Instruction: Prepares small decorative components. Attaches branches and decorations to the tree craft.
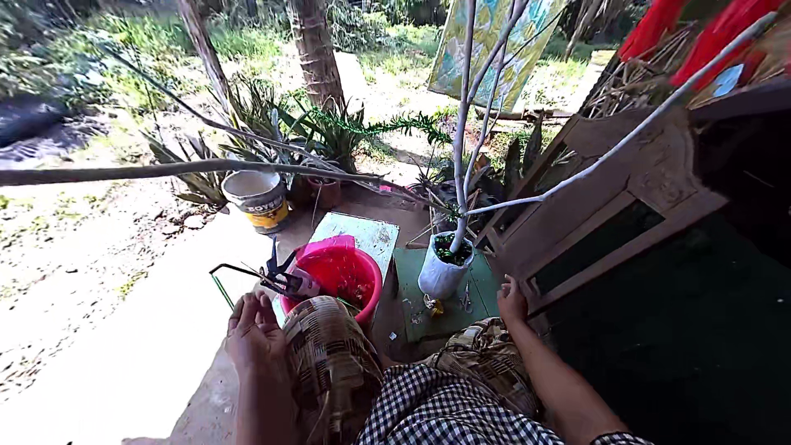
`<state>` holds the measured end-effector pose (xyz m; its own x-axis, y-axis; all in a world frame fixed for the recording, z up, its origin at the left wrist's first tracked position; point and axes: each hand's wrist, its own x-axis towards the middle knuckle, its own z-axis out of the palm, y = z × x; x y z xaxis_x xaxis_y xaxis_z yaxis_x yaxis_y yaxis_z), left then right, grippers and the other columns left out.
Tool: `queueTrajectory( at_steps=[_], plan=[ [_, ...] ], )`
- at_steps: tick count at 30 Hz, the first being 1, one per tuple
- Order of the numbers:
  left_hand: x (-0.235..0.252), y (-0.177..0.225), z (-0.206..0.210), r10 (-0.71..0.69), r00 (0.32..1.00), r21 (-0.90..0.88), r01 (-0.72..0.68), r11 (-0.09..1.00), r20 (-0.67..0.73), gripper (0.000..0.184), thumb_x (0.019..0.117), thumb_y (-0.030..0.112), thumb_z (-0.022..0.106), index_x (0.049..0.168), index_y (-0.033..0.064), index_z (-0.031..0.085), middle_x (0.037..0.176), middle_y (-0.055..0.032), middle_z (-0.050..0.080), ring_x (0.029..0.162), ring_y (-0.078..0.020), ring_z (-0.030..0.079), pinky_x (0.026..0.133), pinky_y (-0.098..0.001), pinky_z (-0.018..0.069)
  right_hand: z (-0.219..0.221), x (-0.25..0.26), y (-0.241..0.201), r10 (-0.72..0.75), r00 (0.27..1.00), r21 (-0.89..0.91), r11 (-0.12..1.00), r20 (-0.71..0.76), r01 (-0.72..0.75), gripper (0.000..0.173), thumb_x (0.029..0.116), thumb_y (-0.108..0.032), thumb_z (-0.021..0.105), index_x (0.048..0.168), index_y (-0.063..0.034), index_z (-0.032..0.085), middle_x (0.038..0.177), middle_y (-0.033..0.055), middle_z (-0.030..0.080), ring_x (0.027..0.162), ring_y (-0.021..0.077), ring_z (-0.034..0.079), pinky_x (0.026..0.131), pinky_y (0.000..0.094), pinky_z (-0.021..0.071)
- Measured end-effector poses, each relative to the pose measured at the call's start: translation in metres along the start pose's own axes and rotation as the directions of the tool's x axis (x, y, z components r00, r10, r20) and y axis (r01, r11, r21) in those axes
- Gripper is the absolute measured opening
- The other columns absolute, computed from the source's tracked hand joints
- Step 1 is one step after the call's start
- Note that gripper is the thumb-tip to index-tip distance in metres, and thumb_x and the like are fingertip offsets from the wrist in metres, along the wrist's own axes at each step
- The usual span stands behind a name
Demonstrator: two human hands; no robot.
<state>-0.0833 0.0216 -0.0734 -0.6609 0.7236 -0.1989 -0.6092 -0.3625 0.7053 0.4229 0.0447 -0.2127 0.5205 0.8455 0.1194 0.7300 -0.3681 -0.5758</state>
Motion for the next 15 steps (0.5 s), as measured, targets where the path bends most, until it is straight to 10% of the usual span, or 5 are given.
queueTrajectory(
  at_steps=[4,7,10,15],
  plan=[
    [-0.001,-0.011,0.021,-0.084,0.941,0.355,-0.041,0.934,0.328,0.018,0.1075,0.008,0.050,0.095,0.0073,0.063,0.067,0.0064,0.068,0.052,-0.0017,0.063,0.050,-0.0170,0.0545,0.006,-0.010,-0.020,-0.428,0.885,-0.050,0.903,-0.181,0.427,0.035,0.1004,-0.010,0.054,0.131,0.0026,0.066,0.110,0.0196,0.074,0.098,0.0365,0.073,0.086,0.0540,0.0579],
    [0.008,-0.014,0.071,-0.331,0.671,0.662,-0.321,0.677,0.664,0.018,0.1059,0.012,0.053,0.105,-0.0004,0.067,0.071,0.0021,0.070,0.060,-0.0063,0.068,0.062,-0.0253,0.0601,-0.005,-0.008,-0.077,-0.519,0.742,0.049,0.805,-0.424,0.591,0.029,0.0952,-0.007,0.063,0.119,0.0085,0.068,0.107,0.0195,0.075,0.088,0.0310,0.075,0.078,0.0442,0.0617],
    [0.012,-0.042,0.150,-0.684,0.334,0.697,-0.623,0.356,0.649,0.028,0.1088,0.018,0.051,0.115,-0.0029,0.069,0.092,-0.0076,0.073,0.080,-0.0102,0.070,0.079,-0.0301,0.0585,-0.015,0.001,-0.132,-0.511,0.621,0.112,0.712,-0.594,0.693,0.025,0.0946,-0.007,0.066,0.114,0.0090,0.068,0.103,0.0193,0.076,0.079,0.0226,0.074,0.070,0.0321,0.0606],
    [0.024,-0.116,0.248,-0.698,0.158,0.394,-0.899,0.192,0.699,0.025,0.1039,0.017,0.058,0.107,-0.0056,0.070,0.099,-0.0223,0.071,0.096,-0.0357,0.069,0.091,-0.0577,0.0505,-0.029,0.017,-0.181,-0.488,0.608,0.128,0.705,-0.627,0.698,0.033,0.0982,-0.015,0.067,0.125,0.0056,0.066,0.092,0.0143,0.076,0.069,0.0172,0.072,0.065,0.0338,0.0608]
  ],
)
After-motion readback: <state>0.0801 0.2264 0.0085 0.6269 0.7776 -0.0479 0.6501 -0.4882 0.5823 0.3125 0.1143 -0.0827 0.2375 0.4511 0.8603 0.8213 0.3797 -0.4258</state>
